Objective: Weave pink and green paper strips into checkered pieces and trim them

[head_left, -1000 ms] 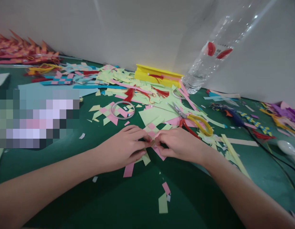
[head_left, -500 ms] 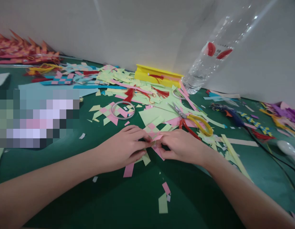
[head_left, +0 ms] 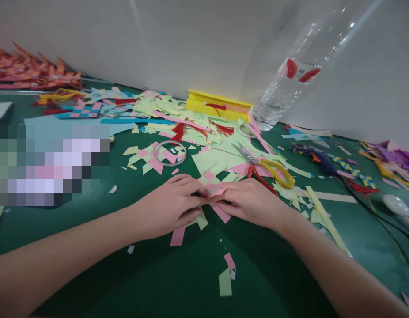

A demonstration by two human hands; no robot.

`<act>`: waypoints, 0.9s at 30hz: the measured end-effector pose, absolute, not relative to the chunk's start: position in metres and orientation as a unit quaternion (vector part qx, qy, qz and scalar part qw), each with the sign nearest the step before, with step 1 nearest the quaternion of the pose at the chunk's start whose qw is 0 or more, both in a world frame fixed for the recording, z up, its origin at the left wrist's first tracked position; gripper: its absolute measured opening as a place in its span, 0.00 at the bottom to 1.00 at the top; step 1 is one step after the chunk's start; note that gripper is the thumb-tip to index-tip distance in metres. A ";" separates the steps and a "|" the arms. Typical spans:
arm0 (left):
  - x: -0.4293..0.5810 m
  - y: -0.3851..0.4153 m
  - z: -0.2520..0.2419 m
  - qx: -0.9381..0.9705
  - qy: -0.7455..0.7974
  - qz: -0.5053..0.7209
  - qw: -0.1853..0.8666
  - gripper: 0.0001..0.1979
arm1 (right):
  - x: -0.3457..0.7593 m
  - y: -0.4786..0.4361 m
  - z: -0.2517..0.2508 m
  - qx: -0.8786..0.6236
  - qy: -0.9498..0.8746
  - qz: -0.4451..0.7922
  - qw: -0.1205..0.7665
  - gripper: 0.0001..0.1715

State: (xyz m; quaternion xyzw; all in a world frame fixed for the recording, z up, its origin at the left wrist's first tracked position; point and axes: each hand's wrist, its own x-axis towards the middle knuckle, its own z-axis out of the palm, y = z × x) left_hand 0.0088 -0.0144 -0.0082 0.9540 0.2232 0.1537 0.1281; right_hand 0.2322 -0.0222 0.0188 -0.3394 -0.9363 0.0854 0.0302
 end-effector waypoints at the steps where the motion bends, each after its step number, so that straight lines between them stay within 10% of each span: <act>1: 0.009 -0.014 -0.008 0.954 0.223 0.154 0.129 0.13 | 0.232 -0.022 0.019 -0.339 -0.937 0.081 0.030 0.13; 27: 0.008 -0.015 -0.009 0.954 0.221 0.152 0.133 0.13 | 0.246 -0.027 0.017 -0.330 -0.922 0.150 0.136 0.06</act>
